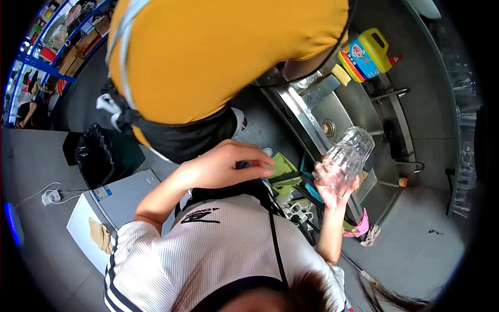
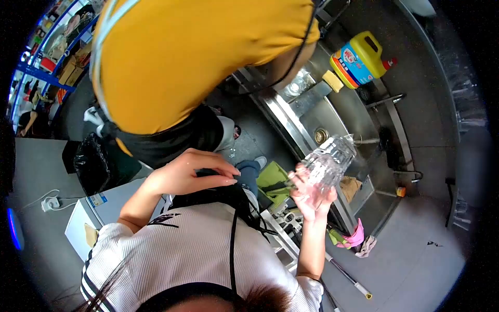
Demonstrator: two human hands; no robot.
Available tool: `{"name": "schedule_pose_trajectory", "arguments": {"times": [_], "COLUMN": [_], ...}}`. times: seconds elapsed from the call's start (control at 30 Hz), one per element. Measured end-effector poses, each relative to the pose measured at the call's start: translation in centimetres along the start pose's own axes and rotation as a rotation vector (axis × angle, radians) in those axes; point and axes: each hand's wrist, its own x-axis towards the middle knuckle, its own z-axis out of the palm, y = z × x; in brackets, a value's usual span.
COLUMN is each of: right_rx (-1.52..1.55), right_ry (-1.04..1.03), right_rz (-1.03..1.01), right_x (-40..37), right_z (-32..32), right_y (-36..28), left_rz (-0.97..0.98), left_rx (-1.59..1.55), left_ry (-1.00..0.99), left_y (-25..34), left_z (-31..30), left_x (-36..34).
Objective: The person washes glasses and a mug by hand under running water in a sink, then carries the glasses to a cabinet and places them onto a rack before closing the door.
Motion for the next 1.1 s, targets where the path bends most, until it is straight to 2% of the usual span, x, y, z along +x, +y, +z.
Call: {"name": "schedule_pose_trajectory", "arguments": {"times": [0.1,0.17,0.23,0.3,0.37,0.43,0.47,0.5,0.53,0.6,0.63,0.67,0.77,0.87,0.97,1.03,1.1], "right_rx": [-0.150,-0.091,-0.106,-0.243,-0.362,-0.289,-0.330,-0.369,-0.390,-0.269,-0.254,-0.479,-0.429,-0.507,-0.461,-0.209,-0.214], "right_ry": [-0.113,-0.182,-0.375,-0.443,-0.576,-0.618,-0.605,-0.583,-0.644,-0.611,-0.631,-0.600,-0.537,-0.501,-0.467,-0.503,-0.449], "right_rz": [0.171,0.346,0.558,0.732,0.885,1.098,1.176,1.249,1.257,1.348,1.392,1.383,1.531,1.537,1.471,1.553,1.504], "right_x": [1.3,2.6,4.3,6.0,7.9,9.1,9.6,9.9,10.2,10.1,10.1,9.6,9.8,10.2,11.7,14.0,15.3], "right_z": [6.1,9.4,12.7,14.8,17.2,17.1,17.5,17.8,17.8,18.5,18.5,19.7,20.2,21.9,23.5,23.3,24.3], "right_y": [3.5,5.6,8.0,10.5,13.9,17.7,19.5,21.6,23.9,27.3,29.0,30.5,35.3,40.2,45.2,48.6,50.6], "left_rz": [0.083,0.162,0.310,0.313,0.201,0.266,0.150,0.151,0.104,0.059,0.056,0.053,0.064,-0.049,-0.070,-0.076,-0.058], "left_rx": [-0.041,-0.061,0.084,-0.054,-0.311,-0.567,-0.572,-0.556,-0.513,-0.441,-0.429,-0.482,-0.563,-0.527,-0.604,-0.541,-0.485], "left_ry": [0.097,0.227,0.474,0.668,0.832,0.904,0.995,1.063,1.213,1.487,1.536,1.566,1.661,1.731,1.654,1.623,1.485], "left_y": [2.2,3.9,4.1,3.8,4.0,4.2,4.6,4.5,3.9,2.7,2.2,1.9,1.2,-0.8,-1.7,-1.3,-1.1], "left_z": [-1.6,-2.6,-3.4,-3.7,-4.0,-3.3,-3.0,-2.7,-2.3,-2.1,-2.1,-2.0,-2.9,-5.6,-9.8,-13.4,-16.5], "left_x": [-3.4,-5.6,-7.4,-9.2,-11.4,-14.1,-15.2,-16.6,-18.1,-20.5,-22.1,-23.9,-28.1,-32.4,-36.2,-38.3,-39.8]}}
